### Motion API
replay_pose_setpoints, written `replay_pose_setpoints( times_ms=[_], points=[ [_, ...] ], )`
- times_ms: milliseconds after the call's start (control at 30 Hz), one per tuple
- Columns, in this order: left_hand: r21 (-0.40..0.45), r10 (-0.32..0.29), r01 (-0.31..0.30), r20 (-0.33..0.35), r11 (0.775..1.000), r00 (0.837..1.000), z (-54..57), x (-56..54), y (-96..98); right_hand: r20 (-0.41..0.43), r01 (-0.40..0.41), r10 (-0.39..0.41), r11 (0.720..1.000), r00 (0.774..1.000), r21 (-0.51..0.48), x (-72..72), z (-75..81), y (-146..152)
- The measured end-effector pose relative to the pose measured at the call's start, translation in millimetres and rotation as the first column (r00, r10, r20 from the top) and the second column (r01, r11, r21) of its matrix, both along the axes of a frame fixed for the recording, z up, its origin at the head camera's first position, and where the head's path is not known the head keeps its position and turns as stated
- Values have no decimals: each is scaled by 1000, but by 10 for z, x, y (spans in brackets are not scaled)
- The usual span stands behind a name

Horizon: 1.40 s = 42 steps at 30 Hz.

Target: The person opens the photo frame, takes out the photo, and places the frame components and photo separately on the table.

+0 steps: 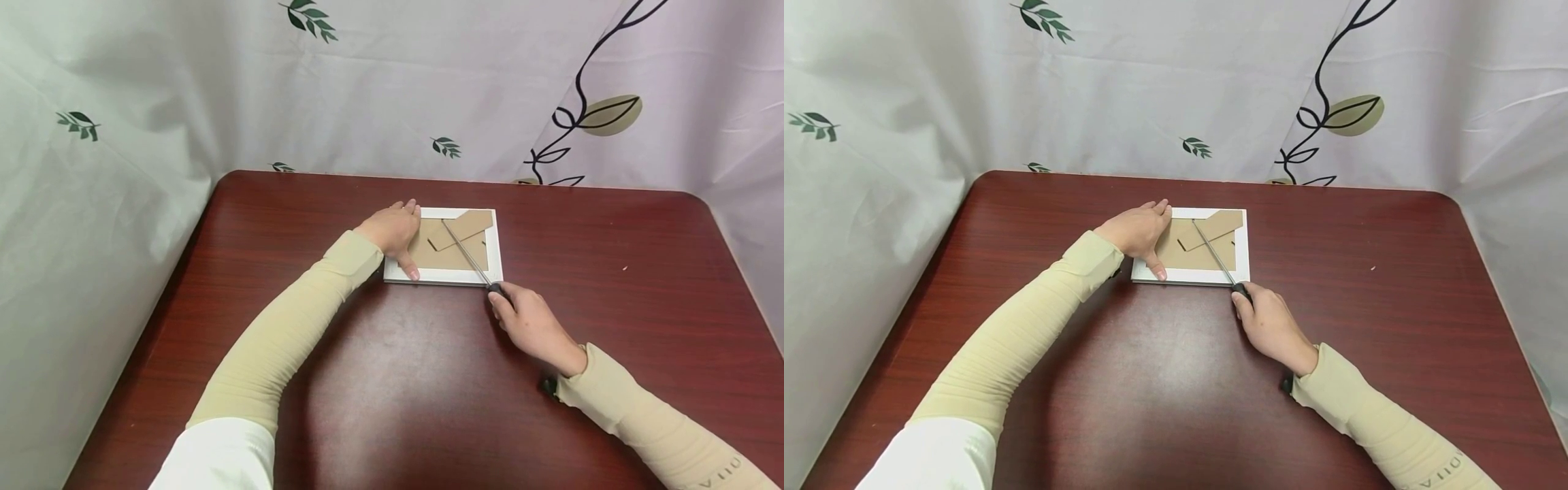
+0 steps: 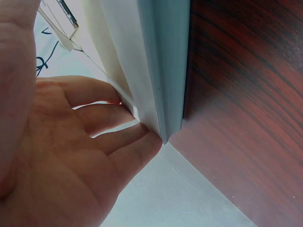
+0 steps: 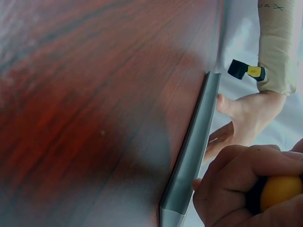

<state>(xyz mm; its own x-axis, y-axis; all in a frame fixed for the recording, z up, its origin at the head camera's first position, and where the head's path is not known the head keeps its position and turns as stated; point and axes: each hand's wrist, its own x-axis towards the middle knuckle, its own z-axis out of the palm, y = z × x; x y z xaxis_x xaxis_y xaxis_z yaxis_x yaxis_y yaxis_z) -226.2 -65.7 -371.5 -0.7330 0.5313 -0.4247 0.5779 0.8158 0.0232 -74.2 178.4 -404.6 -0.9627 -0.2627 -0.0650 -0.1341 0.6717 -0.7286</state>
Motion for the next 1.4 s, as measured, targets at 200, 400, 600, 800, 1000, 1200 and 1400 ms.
replay_pose_setpoints(
  times_ms=[200, 400, 600, 800, 1000, 1200, 1400],
  points=[
    [-2, -2, 2, -4, 1000, 1000, 0, 0, 2, 6, 1, -1, 1000, 1000, -2, -1, -5, 3],
    [2, 0, 0, -8, 1000, 1000, -13, -3, 5, 11, 6, -6, 1000, 1000, -4, -4, -10, 2],
    [8, 3, -3, -6, 1000, 1000, -9, 0, 5, 15, 11, -11, 1000, 1000, -9, -12, -16, 5],
    [6, 1, -1, -6, 1000, 1000, -6, -2, 5, 7, 10, -10, 1000, 1000, -3, -16, -24, 7],
    [0, -4, 4, -11, 1000, 1000, -18, -12, 1, 10, 7, -7, 1000, 1000, 0, -17, -23, 6],
    [-1, -7, 7, -11, 1000, 1000, -29, -20, -1, 20, 7, -7, 1000, 1000, -12, -14, -20, 5],
    [-2, -7, 7, -11, 1000, 1000, -34, -23, 3, 21, 8, -8, 1000, 1000, -16, -11, -18, 9]
  ],
)
